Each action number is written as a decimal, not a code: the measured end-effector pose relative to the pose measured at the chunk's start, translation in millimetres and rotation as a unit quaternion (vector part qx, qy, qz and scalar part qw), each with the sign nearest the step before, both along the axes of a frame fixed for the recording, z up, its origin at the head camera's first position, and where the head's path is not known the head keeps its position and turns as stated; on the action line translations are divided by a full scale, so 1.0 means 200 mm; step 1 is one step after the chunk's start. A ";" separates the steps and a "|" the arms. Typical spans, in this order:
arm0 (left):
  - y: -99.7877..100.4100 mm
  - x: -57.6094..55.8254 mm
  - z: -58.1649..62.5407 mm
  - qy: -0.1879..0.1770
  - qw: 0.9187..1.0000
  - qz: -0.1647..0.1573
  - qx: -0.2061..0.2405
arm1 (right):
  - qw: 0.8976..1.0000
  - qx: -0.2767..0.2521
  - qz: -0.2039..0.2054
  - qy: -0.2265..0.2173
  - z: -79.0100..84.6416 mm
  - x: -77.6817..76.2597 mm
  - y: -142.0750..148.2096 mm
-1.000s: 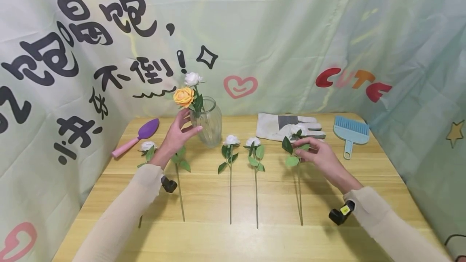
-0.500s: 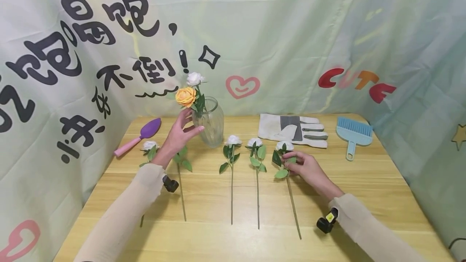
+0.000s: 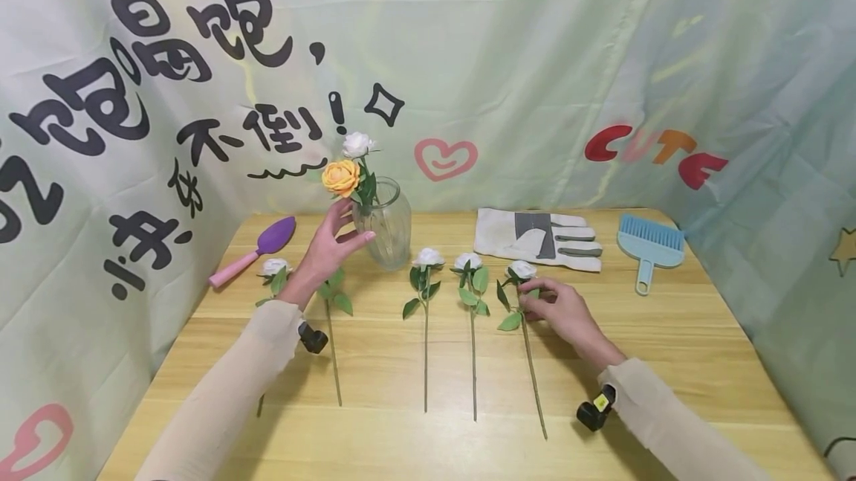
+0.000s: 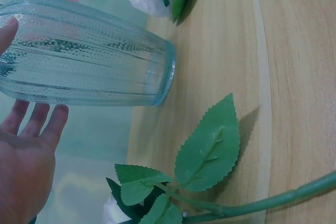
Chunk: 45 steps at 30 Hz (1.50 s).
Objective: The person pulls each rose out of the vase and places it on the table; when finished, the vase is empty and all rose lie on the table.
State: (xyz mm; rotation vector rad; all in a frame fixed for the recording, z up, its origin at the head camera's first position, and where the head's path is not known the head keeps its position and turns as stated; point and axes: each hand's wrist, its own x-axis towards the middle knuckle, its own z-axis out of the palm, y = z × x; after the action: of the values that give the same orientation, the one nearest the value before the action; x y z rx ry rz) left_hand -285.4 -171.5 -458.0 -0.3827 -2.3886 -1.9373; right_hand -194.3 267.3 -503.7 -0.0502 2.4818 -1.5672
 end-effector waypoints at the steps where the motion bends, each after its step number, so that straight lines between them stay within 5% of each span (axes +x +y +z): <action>1: 0.00 0.00 0.00 -0.001 1.000 -0.001 0.002 | 1.000 0.002 -0.010 0.005 0.01 0.00 0.00; 10: 0.00 0.00 0.00 -0.002 1.000 -0.003 0.013 | 0.990 -0.031 -0.048 0.128 0.15 -0.08 0.05; 24: -0.01 -0.01 -0.02 0.006 1.000 -0.001 -0.001 | 0.968 -0.105 0.030 0.225 0.57 -0.38 -0.34; 39: -0.01 -0.01 -0.01 0.003 1.000 -0.003 0.001 | 0.946 -0.128 0.184 0.236 0.66 -0.52 -0.95; 45: -0.02 0.00 -0.01 -0.004 1.000 -0.008 -0.005 | 0.950 -0.100 0.194 0.222 0.67 -0.53 -1.07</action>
State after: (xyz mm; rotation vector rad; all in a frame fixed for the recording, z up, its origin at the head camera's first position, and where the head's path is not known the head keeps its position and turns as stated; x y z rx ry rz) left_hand -286.1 -174.7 -459.3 -0.3976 -2.4072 -1.9387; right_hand -300.0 54.2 -369.4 -0.9568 2.3868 -1.7609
